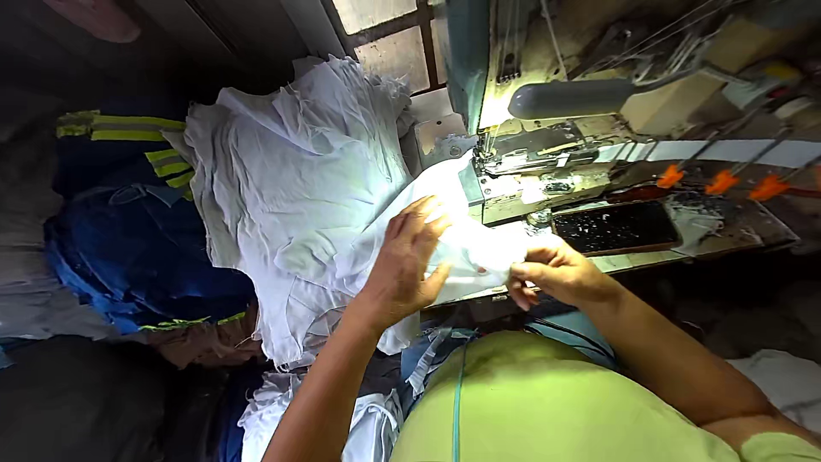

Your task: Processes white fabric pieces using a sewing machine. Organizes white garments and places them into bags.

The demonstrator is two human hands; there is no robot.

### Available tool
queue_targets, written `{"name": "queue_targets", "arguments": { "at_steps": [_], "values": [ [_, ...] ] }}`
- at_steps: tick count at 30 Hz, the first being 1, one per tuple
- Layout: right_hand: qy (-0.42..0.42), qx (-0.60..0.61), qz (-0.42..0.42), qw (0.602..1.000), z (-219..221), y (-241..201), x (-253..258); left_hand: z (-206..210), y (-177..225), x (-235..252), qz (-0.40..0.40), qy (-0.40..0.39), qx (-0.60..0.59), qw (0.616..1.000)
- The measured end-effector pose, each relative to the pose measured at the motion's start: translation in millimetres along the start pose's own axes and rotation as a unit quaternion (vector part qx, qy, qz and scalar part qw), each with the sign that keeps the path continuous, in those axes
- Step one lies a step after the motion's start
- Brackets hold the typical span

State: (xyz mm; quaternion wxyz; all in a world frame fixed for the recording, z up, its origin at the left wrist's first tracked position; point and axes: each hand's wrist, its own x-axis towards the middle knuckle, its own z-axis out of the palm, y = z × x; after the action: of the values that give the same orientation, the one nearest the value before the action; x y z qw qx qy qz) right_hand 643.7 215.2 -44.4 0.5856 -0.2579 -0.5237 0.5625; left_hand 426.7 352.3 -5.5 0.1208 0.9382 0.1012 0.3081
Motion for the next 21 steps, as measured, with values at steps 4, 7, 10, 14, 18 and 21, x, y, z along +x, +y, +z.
{"name": "queue_targets", "arguments": {
  "at_steps": [4,7,10,14,18,21],
  "values": [
    [-0.041,-0.014,-0.032,0.999,-20.7,-16.0,0.0,17.0,14.3,46.2,0.118,-0.054,-0.014,0.991],
    [0.106,-0.14,-0.031,0.984,-30.9,-20.4,-6.0,10.2,10.7,67.9,0.105,-0.11,-0.115,0.982],
    [0.262,-0.329,-0.077,0.904,-32.8,-1.2,-10.7,-3.5,4.2,87.4,0.057,-0.151,-0.125,0.979],
    [0.301,-0.27,-0.005,0.915,0.7,50.0,-16.7,13.2,-0.6,105.6,0.033,-0.147,-0.162,0.975],
    [0.326,-0.157,0.048,0.931,29.6,73.5,16.1,44.5,6.7,122.0,-0.002,-0.188,-0.259,0.947],
    [0.279,0.078,0.07,0.954,48.2,60.5,32.4,45.0,7.9,128.4,-0.034,-0.192,-0.231,0.953]
  ]
}}
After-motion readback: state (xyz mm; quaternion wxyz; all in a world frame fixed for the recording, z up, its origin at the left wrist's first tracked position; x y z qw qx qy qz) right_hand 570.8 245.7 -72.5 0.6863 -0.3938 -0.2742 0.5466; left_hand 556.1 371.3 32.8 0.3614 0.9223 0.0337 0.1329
